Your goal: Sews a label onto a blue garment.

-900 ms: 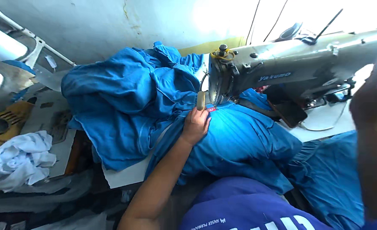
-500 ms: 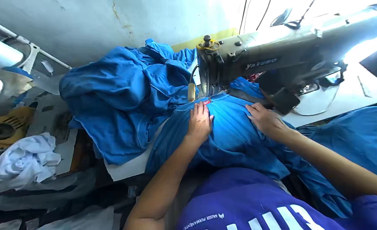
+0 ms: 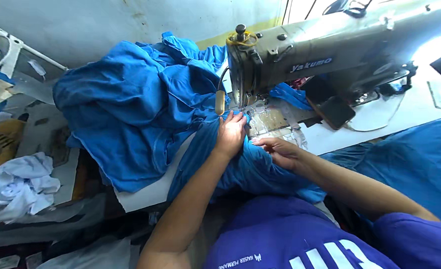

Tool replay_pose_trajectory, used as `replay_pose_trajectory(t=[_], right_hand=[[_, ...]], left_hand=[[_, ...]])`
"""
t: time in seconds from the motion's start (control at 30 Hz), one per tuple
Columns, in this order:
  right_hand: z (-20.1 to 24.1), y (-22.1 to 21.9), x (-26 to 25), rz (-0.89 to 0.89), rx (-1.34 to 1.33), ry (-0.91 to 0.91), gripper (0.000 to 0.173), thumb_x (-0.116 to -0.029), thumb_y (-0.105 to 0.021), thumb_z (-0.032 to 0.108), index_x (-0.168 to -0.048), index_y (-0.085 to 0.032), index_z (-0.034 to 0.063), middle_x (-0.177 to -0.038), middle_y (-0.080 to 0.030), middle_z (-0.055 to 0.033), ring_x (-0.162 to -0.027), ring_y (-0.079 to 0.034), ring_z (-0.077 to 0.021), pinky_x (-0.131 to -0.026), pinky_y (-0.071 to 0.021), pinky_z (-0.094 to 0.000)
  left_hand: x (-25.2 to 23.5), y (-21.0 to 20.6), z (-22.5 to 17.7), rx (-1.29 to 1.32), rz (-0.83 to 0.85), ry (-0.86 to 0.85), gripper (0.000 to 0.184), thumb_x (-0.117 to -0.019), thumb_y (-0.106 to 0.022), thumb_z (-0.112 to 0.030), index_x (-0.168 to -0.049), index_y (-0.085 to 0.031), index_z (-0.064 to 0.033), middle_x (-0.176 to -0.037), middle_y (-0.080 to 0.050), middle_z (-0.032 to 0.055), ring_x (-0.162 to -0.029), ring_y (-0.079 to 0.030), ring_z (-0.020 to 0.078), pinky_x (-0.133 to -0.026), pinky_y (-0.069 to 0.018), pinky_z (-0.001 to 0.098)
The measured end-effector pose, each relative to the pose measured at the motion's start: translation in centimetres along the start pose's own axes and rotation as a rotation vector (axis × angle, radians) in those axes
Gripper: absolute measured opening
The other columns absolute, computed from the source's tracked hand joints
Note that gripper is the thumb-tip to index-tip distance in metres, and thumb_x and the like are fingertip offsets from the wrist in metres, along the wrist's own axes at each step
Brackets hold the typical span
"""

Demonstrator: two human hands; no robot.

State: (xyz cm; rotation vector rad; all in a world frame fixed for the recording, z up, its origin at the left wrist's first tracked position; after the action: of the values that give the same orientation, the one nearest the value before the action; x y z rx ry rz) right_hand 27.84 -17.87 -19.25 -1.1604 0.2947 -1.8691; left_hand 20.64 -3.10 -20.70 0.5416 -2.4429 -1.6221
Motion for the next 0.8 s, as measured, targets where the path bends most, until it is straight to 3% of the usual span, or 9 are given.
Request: replay_pose_trajectory(t=[0.1,0.17,0.2,0.3,0.37,0.47,0.57,0.67,0.8], right_hand=[[2.0,2.1,-0.1,0.074,0.243,0.191,0.026,-0.1061,-0.040,0.003,-0.120,-0.061,0.0014,-0.095,-0.069,-0.0022,-0.079,-0.066,-0.0060,-0.076,-0.0557,-0.0217],[3.6,3.7,-0.6,0.070,0.475,0.320,0.030,-0.1084,-0.039,0.006,-0.133,-0.056,0.0015,-0.106,-0.069,-0.0023,-0.080,-0.065,-0.0053,-0.073,-0.0548,-0.0220],[4.4,4.5,-1.0,0.039,0.569,0.370,0.030,-0.1086,-0.040,0.006,-0.134,-0.056,0.0020,-0.108,-0.069,-0.0023,-0.079,-0.065,-0.0049,-0.070,-0.0547,-0.0216],[7.1,5.6,-2.9,-0.090,0.739,0.458,0.027,-0.1077,-0.045,0.006,-0.132,-0.055,-0.0002,-0.112,-0.067,-0.0059,-0.082,-0.066,-0.0067,-0.072,-0.0558,-0.0242],[8.9,5.3,-4.6,-0.121,0.762,0.508,0.025,-0.1063,-0.048,0.004,-0.129,-0.057,-0.0017,-0.107,-0.067,-0.0064,-0.083,-0.066,-0.0089,-0.074,-0.0563,-0.0264],[10.8,3.4,-7.1,-0.147,0.731,0.523,0.010,-0.1038,-0.051,0.000,-0.108,-0.060,0.0019,-0.086,-0.065,-0.0011,-0.071,-0.065,-0.0075,-0.066,-0.0575,-0.0239],[10.9,3.0,-9.1,-0.253,0.818,0.504,0.005,-0.1017,-0.057,0.001,-0.102,-0.061,-0.0009,-0.079,-0.064,-0.0040,-0.060,-0.062,-0.0070,-0.055,-0.0539,-0.0216],[10.0,2.9,-9.0,-0.307,1.003,0.597,0.012,-0.0978,-0.061,0.000,-0.109,-0.062,-0.0056,-0.083,-0.067,-0.0080,-0.063,-0.060,-0.0070,-0.060,-0.0527,-0.0234],[9.1,3.3,-8.9,-0.287,1.197,0.723,0.015,-0.0954,-0.069,0.007,-0.105,-0.067,-0.0041,-0.087,-0.069,-0.0098,-0.071,-0.062,-0.0111,-0.070,-0.0540,-0.0301]], left_hand=[[-1.2,0.6,-0.2,-0.159,0.039,0.090,0.037,-0.1032,-0.044,0.000,-0.132,-0.067,-0.0034,-0.147,-0.059,0.0134,-0.143,-0.049,0.0369,-0.112,-0.0404,0.0590],[-1.7,0.6,0.7,-0.235,-0.085,0.091,0.034,-0.1016,-0.047,0.002,-0.124,-0.072,-0.0040,-0.137,-0.067,0.0130,-0.129,-0.062,0.0358,-0.101,-0.0513,0.0563],[-2.0,0.7,1.2,-0.236,-0.142,0.092,0.033,-0.1001,-0.049,0.003,-0.121,-0.074,-0.0036,-0.133,-0.069,0.0139,-0.123,-0.065,0.0368,-0.097,-0.0518,0.0574],[-3.2,0.6,2.6,-0.182,-0.283,0.076,0.025,-0.0947,-0.054,0.008,-0.111,-0.072,0.0045,-0.121,-0.069,0.0226,-0.113,-0.066,0.0436,-0.092,-0.0529,0.0591],[-4.0,0.3,3.9,-0.120,-0.355,0.050,0.025,-0.0927,-0.057,0.008,-0.114,-0.069,0.0068,-0.121,-0.063,0.0270,-0.116,-0.062,0.0461,-0.093,-0.0541,0.0573],[-4.6,0.3,5.4,-0.072,-0.372,-0.087,0.024,-0.0920,-0.057,0.007,-0.112,-0.071,0.0033,-0.114,-0.066,0.0240,-0.114,-0.062,0.0435,-0.095,-0.0525,0.0545],[-4.2,0.0,5.9,-0.054,-0.335,-0.178,0.024,-0.0946,-0.057,0.000,-0.111,-0.074,-0.0025,-0.114,-0.071,0.0173,-0.112,-0.064,0.0375,-0.097,-0.0515,0.0517],[-3.7,0.0,5.5,0.029,-0.282,-0.201,0.025,-0.1004,-0.054,-0.010,-0.112,-0.074,-0.0019,-0.119,-0.069,0.0177,-0.118,-0.062,0.0359,-0.102,-0.0496,0.0502],[-4.7,-0.2,5.7,0.062,-0.194,-0.249,0.028,-0.0983,-0.051,-0.008,-0.112,-0.074,0.0006,-0.125,-0.066,0.0207,-0.122,-0.058,0.0399,-0.107,-0.0443,0.0526]])
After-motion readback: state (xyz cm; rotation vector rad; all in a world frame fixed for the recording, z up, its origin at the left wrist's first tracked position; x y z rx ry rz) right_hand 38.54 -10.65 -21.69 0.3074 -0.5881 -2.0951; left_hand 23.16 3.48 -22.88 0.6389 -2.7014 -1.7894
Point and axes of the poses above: each hand's wrist, its own x-axis away from the middle knuckle, its own y-axis out of the back of the hand, z = x × y, the point moved 2 cm from there along -x, towards the middle knuckle
